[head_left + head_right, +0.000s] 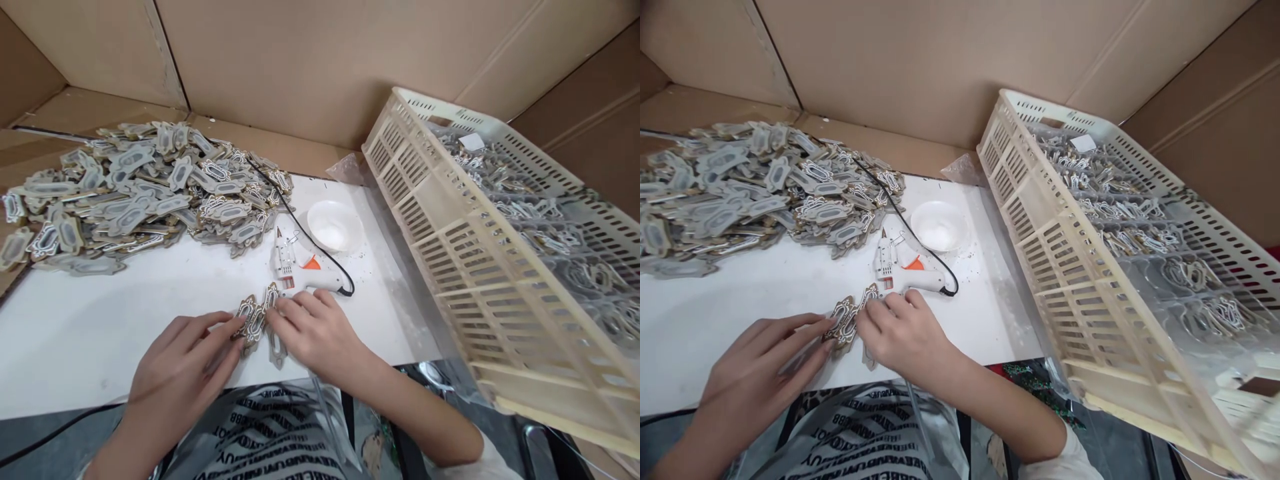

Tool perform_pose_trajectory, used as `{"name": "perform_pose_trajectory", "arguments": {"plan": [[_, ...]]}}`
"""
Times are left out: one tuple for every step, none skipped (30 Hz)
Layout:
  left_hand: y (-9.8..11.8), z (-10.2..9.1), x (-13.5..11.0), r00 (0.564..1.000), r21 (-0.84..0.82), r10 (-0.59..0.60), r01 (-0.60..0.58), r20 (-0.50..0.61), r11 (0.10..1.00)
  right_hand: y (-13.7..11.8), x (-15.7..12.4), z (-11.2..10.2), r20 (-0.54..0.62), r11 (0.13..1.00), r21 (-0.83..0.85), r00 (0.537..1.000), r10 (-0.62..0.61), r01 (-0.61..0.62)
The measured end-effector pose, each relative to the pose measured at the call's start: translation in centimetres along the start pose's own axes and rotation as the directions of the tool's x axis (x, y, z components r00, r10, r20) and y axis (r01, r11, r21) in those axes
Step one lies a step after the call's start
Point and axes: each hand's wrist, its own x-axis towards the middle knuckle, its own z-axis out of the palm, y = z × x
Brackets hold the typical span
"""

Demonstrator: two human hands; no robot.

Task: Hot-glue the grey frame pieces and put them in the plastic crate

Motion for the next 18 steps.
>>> {"name": "perform_pose_trajectory", "arguments": {"plan": [[0.1, 0.1, 0.2, 1.000, 0.014, 0.011, -0.011, 0.002, 1.000, 0.1, 0.0, -0.1, 0.009, 1.000, -0.007, 1.000, 0.014, -0.014], [0.3, 0.2, 0.4, 1.000, 0.031, 0.022, -0.022, -0.001, 0.999, 0.1, 0.1, -0.1, 0.020, 1.000, -0.012, 1.000, 0.022, -0.022], [0.4, 0.2, 0.6, 0.999, 0.047, 0.033, -0.033, -0.005, 0.998, 0.2, 0.3, -0.1, 0.038, 1.000, -0.014, 0.999, 0.028, -0.028], [0.5, 0.3, 0.8, 0.999, 0.060, 0.046, -0.045, -0.004, 0.997, 0.1, 0.5, -0.1, 0.066, 0.999, -0.015, 0.997, 0.031, -0.030], [0.7, 0.3, 0.9, 0.998, 0.068, 0.057, -0.057, 0.003, 0.996, 0.1, 0.7, -0.1, 0.100, 0.999, -0.017, 0.994, 0.031, -0.030], [0.8, 0.4, 1.0, 0.998, 0.072, 0.061, -0.062, 0.019, 0.995, 0.0, 1.0, 0.0, 0.133, 0.999, -0.016, 0.991, 0.030, -0.028], [1.0, 0.4, 1.1, 0.998, 0.072, 0.061, -0.063, 0.036, 0.995, 0.0, 1.3, 0.0, 0.160, 1.000, -0.012, 0.987, 0.027, -0.025], [1.1, 0.4, 1.1, 0.997, 0.073, 0.055, -0.059, 0.053, 0.996, -0.1, 1.6, 0.1, 0.180, 1.000, -0.005, 0.983, 0.020, -0.020], [1.2, 0.5, 1.2, 0.997, 0.076, 0.047, -0.052, 0.065, 0.996, -0.1, 1.9, 0.2, 0.194, 1.000, 0.006, 0.981, 0.012, -0.013], [1.3, 0.5, 1.2, 0.997, 0.086, 0.038, -0.044, 0.072, 0.995, -0.1, 2.2, 0.3, 0.199, 1.000, 0.017, 0.980, 0.001, -0.004], [1.5, 0.5, 1.2, 0.997, 0.100, 0.030, -0.037, 0.074, 0.994, -0.1, 2.5, 0.4, 0.204, 1.000, 0.028, 0.979, -0.010, 0.004], [1.6, 0.5, 1.3, 0.997, 0.119, 0.027, -0.035, 0.068, 0.992, -0.1, 2.7, 0.4, 0.212, 0.999, 0.039, 0.977, -0.022, 0.014], [1.7, 0.4, 1.3, 0.998, 0.138, 0.027, -0.036, 0.061, 0.990, 0.0, 2.9, 0.4, 0.223, 0.999, 0.049, 0.974, -0.033, 0.023], [1.8, 0.4, 1.4, 0.998, 0.157, 0.025, -0.033, 0.054, 0.987, 0.1, 3.1, 0.4, 0.242, 0.998, 0.060, 0.969, -0.042, 0.029], [1.8, 0.3, 1.5, 0.999, 0.175, 0.020, -0.028, 0.046, 0.984, 0.2, 3.3, 0.3, 0.263, 0.997, 0.071, 0.964, -0.048, 0.030], [1.9, 0.2, 1.5, 0.999, 0.190, 0.008, -0.015, 0.040, 0.982, 0.3, 3.6, 0.1, 0.286, 0.996, 0.080, 0.957, -0.049, 0.027], [1.9, 0.1, 1.5, 0.999, 0.198, -0.007, 0.000, 0.035, 0.980, 0.5, 3.9, -0.1, 0.308, 0.996, 0.089, 0.950, -0.047, 0.021], [2.0, 0.1, 1.5, 0.999, 0.200, -0.024, 0.018, 0.030, 0.980, 0.7, 4.2, -0.2, 0.325, 0.995, 0.097, 0.945, -0.044, 0.013]]}}
